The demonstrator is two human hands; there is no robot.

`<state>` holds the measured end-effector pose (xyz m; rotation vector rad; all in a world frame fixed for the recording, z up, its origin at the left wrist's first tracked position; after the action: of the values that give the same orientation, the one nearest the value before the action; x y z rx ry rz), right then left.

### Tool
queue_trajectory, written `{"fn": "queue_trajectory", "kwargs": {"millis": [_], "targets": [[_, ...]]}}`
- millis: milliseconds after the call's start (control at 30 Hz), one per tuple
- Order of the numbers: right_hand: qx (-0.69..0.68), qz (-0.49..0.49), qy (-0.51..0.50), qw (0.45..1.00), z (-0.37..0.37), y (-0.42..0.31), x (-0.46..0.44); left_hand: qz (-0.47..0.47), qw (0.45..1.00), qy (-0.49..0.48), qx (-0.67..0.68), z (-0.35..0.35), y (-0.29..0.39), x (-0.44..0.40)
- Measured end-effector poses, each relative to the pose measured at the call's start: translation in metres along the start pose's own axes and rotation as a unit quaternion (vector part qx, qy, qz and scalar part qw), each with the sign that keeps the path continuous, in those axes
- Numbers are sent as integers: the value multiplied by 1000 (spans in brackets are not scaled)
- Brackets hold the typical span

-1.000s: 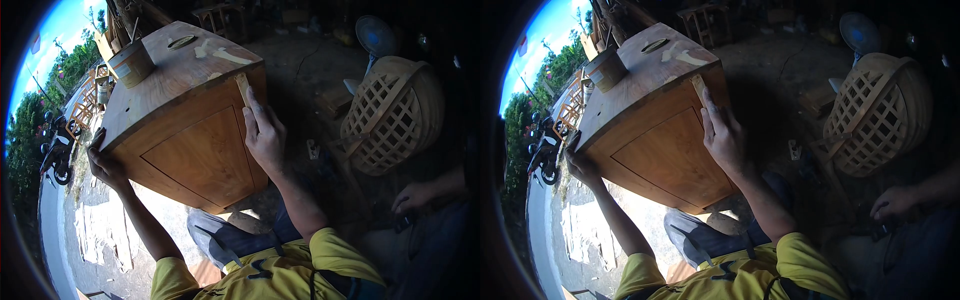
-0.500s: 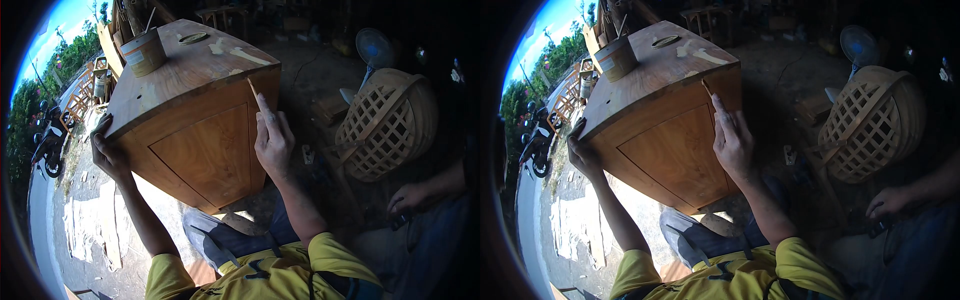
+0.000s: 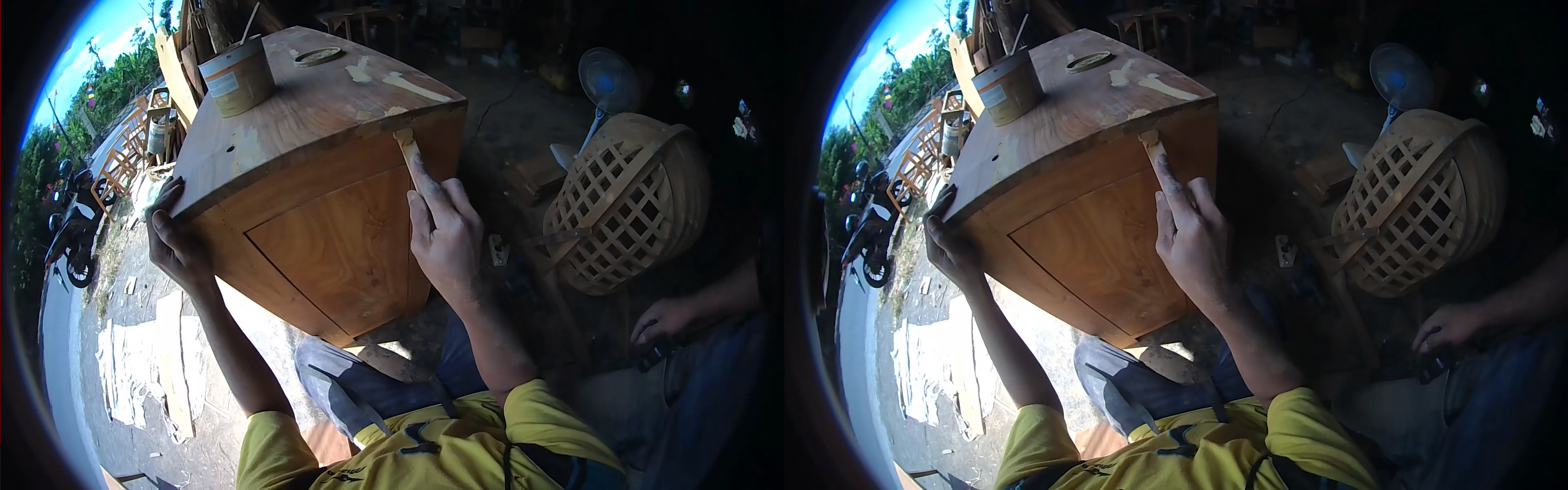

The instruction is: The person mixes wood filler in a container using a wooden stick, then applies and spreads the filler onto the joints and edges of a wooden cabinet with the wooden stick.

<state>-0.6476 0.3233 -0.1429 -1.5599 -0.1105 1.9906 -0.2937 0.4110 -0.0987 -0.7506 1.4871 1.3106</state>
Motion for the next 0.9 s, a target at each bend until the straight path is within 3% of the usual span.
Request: {"fn": "queue_trajectory", "kwargs": {"millis": [167,533,600,667,733,900], "targets": [[-13,47,47,998,-20,6,-2,1,1000,1,-9,0,4,0],[9,11,33,999,-24,-3,7,6,1000,-1,-14,0,5,0],[-60,-5,-3,998,-11,0,12,5,1000,-5,-15,1,6,1],[-70,62,81,992,-10,4,13,3,1000,-1,-14,-1,7,-1],[-156,-84,62,982,-7,9,21,-2,1000,1,-11,0,7,0],[-116,-47,120,985,-20,8,17,-6,1000,0,-12,0,8,0]]}}
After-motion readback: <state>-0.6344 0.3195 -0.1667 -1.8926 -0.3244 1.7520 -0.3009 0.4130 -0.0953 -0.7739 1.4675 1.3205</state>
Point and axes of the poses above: each hand's wrist, its own x-axis away from the middle knuckle, its own z-axis out of the back of the hand, y = z × x, the point moved 2 cm from there along -x, towards the middle knuckle, and after that the axes turned 8 degrees about -x, right-handed, at the moved point
